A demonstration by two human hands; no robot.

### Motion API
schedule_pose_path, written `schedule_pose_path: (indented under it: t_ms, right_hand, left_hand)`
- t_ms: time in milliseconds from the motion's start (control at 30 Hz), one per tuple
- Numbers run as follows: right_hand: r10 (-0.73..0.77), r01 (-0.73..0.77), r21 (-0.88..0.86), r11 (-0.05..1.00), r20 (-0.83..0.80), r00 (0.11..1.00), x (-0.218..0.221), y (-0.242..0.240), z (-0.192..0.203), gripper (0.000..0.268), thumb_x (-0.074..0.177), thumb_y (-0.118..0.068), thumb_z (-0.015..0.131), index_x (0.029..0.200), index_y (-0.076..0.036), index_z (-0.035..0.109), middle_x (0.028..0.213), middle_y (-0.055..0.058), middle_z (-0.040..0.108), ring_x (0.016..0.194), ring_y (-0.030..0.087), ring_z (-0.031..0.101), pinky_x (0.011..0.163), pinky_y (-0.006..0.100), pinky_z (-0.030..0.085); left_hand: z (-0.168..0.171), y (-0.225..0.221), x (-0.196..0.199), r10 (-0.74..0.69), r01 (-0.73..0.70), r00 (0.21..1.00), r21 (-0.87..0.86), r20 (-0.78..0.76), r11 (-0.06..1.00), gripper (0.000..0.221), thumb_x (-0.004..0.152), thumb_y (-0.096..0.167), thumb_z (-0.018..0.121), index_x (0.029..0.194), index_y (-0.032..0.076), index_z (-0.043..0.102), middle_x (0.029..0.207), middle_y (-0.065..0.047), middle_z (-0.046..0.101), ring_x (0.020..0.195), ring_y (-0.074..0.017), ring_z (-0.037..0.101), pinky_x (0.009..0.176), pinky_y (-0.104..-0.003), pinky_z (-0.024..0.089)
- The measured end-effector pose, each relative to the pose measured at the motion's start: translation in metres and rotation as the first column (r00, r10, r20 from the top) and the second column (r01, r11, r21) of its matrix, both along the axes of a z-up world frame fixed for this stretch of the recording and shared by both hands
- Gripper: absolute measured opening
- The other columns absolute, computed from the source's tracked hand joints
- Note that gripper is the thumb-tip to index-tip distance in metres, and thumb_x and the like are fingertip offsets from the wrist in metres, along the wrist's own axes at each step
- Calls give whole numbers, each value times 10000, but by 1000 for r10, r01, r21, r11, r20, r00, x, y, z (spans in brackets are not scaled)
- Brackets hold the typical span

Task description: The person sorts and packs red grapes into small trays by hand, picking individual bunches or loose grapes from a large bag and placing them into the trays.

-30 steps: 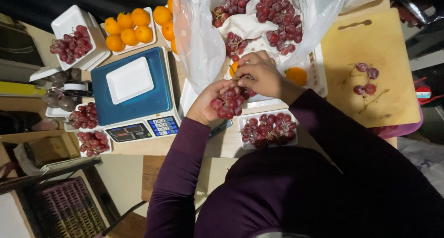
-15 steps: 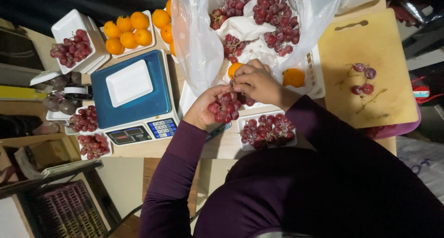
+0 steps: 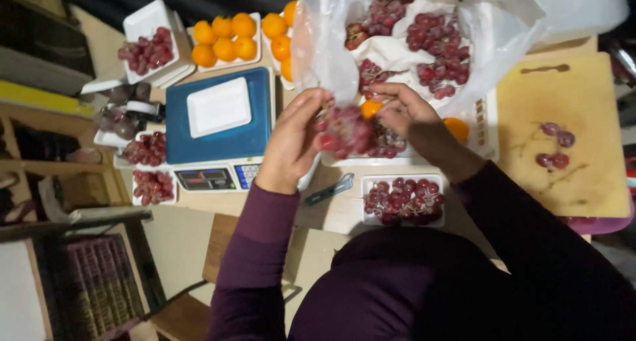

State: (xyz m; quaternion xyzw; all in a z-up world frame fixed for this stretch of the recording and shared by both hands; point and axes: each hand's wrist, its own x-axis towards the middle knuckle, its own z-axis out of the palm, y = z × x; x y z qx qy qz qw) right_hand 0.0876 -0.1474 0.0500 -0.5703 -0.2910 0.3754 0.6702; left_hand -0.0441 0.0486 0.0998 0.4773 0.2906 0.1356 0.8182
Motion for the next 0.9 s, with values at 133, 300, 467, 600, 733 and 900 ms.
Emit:
schedule_pose_path:
  t_ms: [133,300,467,600,733,900]
  right_hand:
    - [209,-107,281,954,-363,908,-15,16,2,1166,658,-569,843,1603,-171,287,1445,160,497,1200,302,628,925,493,606]
    - [446,-305,333,892,-546,709,-12,8,29,857,1088,-579,268,629,-68,779,823,281,745,813,337,760,745,412,611]
    - [402,-275,296,915,-606,686,-12,11,-1,741,1057,-621,278,1047,-7,695,973,267,730,748,409,733,625,445,610]
    - [370,-269,255,929,-605,704,-14,11,1,669,1039,-603,293,1257,-67,627,1119,235,727,708,389,717,607,421,593]
    - [401,-291,277,916,-604,688,-15,12,30,693,1030,-619,294,1225,-35,610,1029,269,702,712,401,713,596,417,586]
    - [441,-302,326,896,-577,687,-17,14,31,720,1053,-596,247,1296,3,566,1050,308,683,776,415,731,646,428,599]
  left_hand:
    - [24,-29,11,76,-76,997,-26,9,997,206,990,267,668,1088,88,696,983,-18,661,828,-167,708,702,-370,678]
    - [33,-36,18,144,-141,989,342,18,929,178,939,293,733,981,121,739,886,12,642,728,-58,619,592,-213,648]
    - [30,-35,19,120,-152,987,385,107,910,156,986,272,681,951,120,697,1016,-26,703,898,-85,677,731,-266,643]
    - [30,-33,15,126,-146,988,297,87,944,183,1053,275,558,976,114,598,1114,-95,753,767,-105,747,608,-266,635]
    - [28,-28,15,158,-171,985,267,68,948,197,1053,275,545,987,94,585,1120,-133,754,675,-151,755,517,-264,630]
    - [27,-23,12,147,-160,985,158,93,974,178,1068,266,509,1013,100,545,1134,-170,743,762,-211,772,536,-307,632]
